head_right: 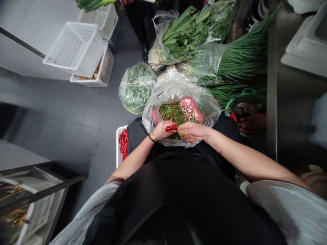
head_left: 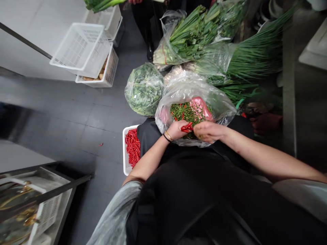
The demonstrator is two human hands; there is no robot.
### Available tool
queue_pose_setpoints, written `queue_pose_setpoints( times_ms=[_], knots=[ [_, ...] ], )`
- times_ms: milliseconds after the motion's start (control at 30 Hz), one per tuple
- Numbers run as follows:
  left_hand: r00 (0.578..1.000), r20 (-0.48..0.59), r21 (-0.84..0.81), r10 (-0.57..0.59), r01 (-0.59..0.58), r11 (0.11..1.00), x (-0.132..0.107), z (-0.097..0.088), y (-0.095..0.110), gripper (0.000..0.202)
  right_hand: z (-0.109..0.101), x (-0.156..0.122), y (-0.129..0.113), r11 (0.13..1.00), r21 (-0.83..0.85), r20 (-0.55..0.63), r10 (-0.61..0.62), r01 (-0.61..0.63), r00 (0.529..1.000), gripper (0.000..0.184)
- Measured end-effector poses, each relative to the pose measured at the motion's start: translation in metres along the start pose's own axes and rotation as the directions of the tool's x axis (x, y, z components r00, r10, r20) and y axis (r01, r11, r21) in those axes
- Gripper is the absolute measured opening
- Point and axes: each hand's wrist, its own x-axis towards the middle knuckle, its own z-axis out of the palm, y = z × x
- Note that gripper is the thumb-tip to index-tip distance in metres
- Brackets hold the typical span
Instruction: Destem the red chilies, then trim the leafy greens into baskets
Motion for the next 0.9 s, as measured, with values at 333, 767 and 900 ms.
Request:
queue_pose_setpoints(
  times_ms=[333,767,900],
  knots=[
    [0.906,-0.033,-0.509,-0.422,0.348,0.787,-0.01,-0.012,0.006,0.04,-0.053,0.059,-0.02,0.141,-0.908,-0.419,-0.342,-0.395,0.841,0.055],
    [0.899,0.073,-0.648,-0.433,0.373,0.664,-0.008,-0.014,0.005,0.043,-0.075,0.019,-0.025,-0.08,-0.845,-0.487,-0.294,-0.529,0.823,0.04],
    [0.87,0.022,-0.659,-0.492,0.383,0.648,-0.01,-0.019,0.008,0.045,-0.053,0.069,-0.023,-0.126,-0.938,-0.262,-0.357,-0.324,0.897,0.036]
  ],
)
